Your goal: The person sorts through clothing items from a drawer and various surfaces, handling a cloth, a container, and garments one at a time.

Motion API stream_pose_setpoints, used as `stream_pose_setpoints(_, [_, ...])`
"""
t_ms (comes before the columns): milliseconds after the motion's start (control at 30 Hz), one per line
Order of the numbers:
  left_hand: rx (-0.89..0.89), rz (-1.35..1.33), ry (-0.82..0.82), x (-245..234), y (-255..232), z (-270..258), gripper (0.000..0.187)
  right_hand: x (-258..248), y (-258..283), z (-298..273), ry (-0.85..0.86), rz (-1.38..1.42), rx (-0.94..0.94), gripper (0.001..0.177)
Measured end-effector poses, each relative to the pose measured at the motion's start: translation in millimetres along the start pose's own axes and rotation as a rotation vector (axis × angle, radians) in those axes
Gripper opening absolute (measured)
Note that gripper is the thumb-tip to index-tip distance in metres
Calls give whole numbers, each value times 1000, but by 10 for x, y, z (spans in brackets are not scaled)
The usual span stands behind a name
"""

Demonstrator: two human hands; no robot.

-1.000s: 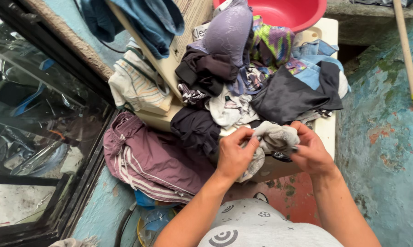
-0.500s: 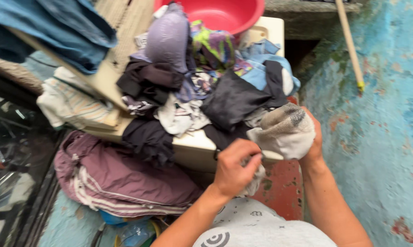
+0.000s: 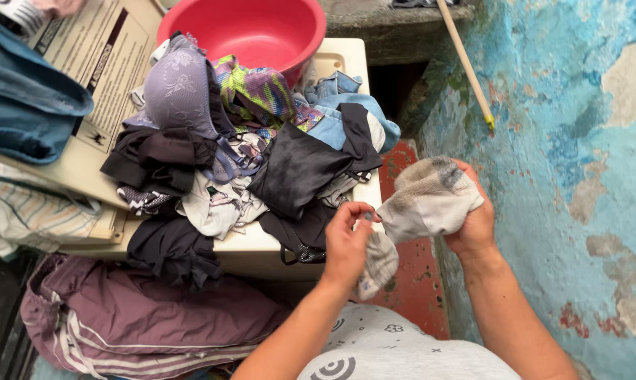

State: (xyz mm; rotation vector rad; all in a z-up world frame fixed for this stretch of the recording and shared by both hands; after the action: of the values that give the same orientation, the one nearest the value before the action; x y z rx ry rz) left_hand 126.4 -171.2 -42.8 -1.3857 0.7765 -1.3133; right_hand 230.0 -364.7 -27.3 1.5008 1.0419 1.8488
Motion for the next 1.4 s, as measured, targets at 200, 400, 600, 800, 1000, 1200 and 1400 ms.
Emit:
stream_pose_setpoints(200, [-382, -474, 61, -108, -103, 248, 32, -141, -188, -271, -167, -1038, -219, 16])
stream_pose_setpoints(400, [-228, -216, 147, -130, 75, 257, 33, -77, -175, -474, -315, -1388, -168, 21])
stream_pose_setpoints(600, [-164, 776, 568, 203, 504, -67, 34, 122, -114, -799, -379, -1278, -80, 30])
stream_pose_setpoints(800, [-382, 87, 311, 30, 1592, -119, 18, -482, -684, -1140, -216, -1270, 53, 49])
stream_pose_setpoints(1000, [-384, 322, 552, 169, 1809, -384, 16, -1832, -1607, -1254, -271, -948, 299, 20])
stream_pose_setpoints(1200, [-440, 742, 233, 333, 2485, -208, 15, -2124, -1661, -1159, -234, -519, 317, 33])
stream_pose_setpoints(1400, [-392, 385, 270, 1012, 2832, 57, 19, -2672, -1210, -686, -332, -1308, 182, 39])
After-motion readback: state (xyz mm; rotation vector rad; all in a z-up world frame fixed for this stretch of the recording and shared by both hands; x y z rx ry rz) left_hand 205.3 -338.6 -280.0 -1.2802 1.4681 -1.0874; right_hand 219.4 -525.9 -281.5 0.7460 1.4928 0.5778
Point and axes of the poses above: each hand's wrist, its own z-axis towards the middle knuckle, its own x-axis out of the palm, y = z × x, the point moved 1 cm from there along z, towards the middle knuckle, and after that the axes turned 1 degree about y, right-handed, at the moved point
